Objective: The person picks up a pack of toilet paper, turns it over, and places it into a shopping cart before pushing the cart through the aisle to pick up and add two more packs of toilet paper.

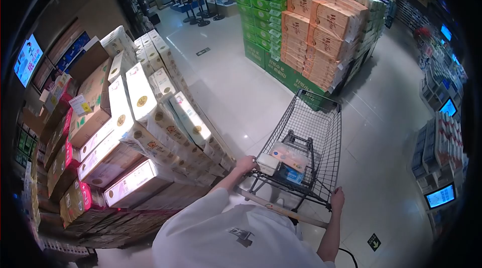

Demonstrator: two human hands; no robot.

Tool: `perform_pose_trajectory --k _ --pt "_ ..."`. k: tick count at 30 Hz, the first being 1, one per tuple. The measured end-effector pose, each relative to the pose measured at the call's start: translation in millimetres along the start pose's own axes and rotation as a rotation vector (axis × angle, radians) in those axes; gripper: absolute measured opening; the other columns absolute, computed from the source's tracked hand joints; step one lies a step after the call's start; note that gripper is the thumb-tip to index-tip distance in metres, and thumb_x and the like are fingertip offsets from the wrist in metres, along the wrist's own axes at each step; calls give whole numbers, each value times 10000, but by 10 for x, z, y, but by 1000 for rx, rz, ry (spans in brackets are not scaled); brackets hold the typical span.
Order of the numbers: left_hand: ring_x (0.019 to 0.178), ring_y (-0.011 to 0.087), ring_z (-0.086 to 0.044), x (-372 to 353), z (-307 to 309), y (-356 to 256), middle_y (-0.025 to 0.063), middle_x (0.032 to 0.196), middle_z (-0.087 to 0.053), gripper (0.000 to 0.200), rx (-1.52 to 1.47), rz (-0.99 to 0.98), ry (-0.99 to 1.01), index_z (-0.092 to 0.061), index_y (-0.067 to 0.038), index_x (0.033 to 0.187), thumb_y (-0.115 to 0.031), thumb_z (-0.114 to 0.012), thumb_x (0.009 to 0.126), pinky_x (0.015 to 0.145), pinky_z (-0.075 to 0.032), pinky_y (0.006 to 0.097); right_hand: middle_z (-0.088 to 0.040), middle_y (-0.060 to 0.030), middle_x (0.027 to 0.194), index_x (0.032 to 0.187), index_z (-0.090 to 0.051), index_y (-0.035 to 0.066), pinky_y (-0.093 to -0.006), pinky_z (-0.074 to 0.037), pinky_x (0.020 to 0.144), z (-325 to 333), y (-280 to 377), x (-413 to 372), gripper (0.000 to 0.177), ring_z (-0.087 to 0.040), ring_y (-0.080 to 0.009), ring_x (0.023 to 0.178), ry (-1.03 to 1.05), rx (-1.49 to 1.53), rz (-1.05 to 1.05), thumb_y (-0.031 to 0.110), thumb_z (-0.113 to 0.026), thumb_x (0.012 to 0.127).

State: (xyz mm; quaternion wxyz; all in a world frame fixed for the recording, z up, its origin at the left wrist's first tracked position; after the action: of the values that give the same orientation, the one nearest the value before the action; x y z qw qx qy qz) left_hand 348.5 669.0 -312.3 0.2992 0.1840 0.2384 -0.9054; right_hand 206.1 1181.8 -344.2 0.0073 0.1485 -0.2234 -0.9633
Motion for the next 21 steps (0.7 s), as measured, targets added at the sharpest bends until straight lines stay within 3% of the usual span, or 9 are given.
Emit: perform_pose_trajectory --k 8,21 --pt "981 322 -682 231 153 -7 133 1048 -717 486 -16 86 -90 -681 -210 1217 -391 -666 766 874 -542 425 -650 -197 892 1003 -526 28 -495 -495 762 -52 277 776 183 -644 -377 888 49 81 105 141 -612 888" --pt "953 330 -686 457 350 -48 134 1004 -721 426 -11 200 -158 -700 -266 1185 -399 -690 781 846 -548 444 -663 -165 867 961 -547 43 -494 -526 736 47 922 1674 214 -663 -378 852 28 -180 214 191 -669 868"
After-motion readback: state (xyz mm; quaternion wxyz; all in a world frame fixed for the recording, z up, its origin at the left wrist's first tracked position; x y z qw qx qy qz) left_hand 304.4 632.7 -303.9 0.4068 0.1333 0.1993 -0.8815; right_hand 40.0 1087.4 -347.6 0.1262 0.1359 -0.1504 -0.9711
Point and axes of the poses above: each hand's wrist, its own x-axis towards the middle knuckle, its own z-axis out of the back of the hand, y = z × x, the point moved 8 cm from there along x, towards the middle knuckle
